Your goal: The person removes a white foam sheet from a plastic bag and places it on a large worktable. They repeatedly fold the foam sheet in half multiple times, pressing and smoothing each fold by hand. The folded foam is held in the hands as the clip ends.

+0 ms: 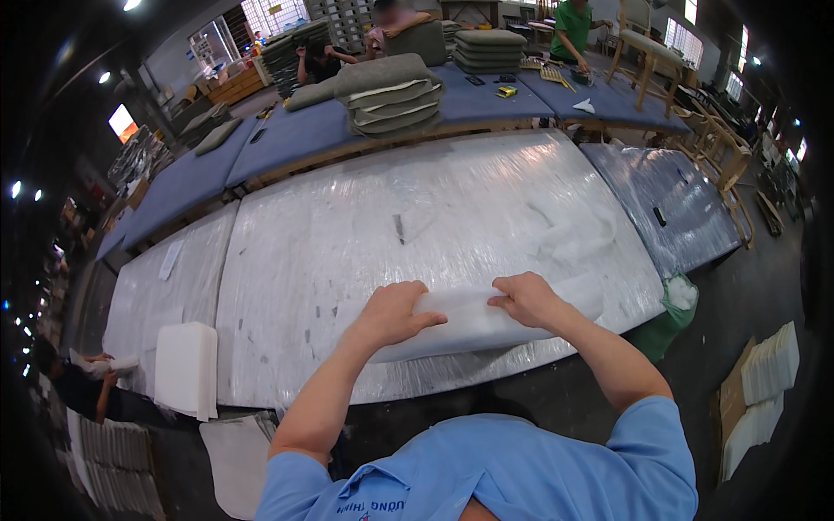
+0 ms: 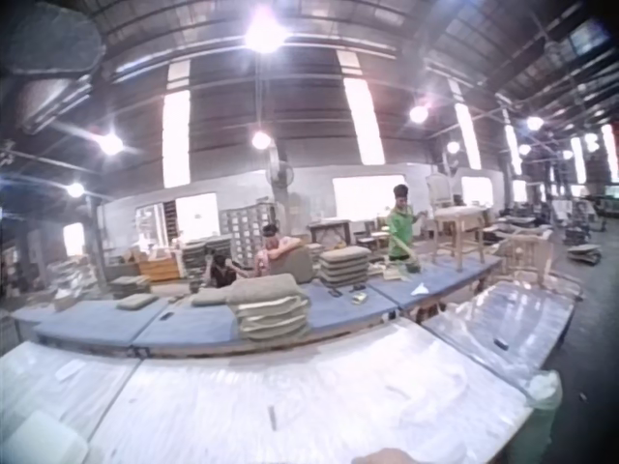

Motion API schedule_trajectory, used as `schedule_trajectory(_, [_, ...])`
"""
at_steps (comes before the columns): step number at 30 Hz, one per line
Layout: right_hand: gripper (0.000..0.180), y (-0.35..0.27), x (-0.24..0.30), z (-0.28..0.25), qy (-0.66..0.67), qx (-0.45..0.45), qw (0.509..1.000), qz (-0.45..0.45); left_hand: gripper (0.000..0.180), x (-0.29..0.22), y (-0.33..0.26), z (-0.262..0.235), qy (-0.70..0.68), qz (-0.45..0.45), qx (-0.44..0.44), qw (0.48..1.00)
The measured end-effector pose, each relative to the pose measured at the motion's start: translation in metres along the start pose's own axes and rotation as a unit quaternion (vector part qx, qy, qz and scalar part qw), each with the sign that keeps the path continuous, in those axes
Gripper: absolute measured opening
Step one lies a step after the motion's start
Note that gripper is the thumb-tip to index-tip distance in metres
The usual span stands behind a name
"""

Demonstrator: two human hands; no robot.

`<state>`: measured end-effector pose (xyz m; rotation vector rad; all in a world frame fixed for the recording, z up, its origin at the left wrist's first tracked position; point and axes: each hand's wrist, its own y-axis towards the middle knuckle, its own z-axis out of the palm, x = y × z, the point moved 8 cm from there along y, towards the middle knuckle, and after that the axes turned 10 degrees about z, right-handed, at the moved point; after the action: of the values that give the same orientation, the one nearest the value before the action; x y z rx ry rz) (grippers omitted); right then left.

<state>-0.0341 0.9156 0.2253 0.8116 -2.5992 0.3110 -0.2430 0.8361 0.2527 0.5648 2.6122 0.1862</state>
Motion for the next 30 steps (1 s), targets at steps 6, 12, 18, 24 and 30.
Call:
schedule_trajectory(6, [0.034, 0.004, -0.008, 0.009, 0.035, 0.027, 0.999, -0.010, 0.037, 0.025, 0.003, 0.014, -0.064, -0.113, 0.082, 0.988])
schedule_trajectory(12, [0.036, 0.027, -0.003, 0.012, 0.044, 0.069, 0.997, -0.009, 0.027, 0.037, 0.009, -0.007, 0.034, -0.075, -0.054, 0.995])
schedule_trajectory(18, [0.038, 0.037, -0.033, 0.014, 0.066, 0.090, 0.994, -0.010, 0.007, -0.075, -0.002, -0.028, 0.028, 0.077, -0.329, 0.941])
schedule_trajectory(24, [0.040, 0.072, -0.021, 0.003, 0.027, 0.145, 0.989, -0.027, 0.039, -0.114, -0.004, 0.070, 0.061, 0.020, -0.225, 0.972])
schedule_trajectory(30, [0.038, 0.083, -0.028, 0.011, 0.117, 0.244, 0.962, -0.043, 0.054, -0.099, 0.016, 0.103, 0.138, -0.085, -0.241, 0.957])
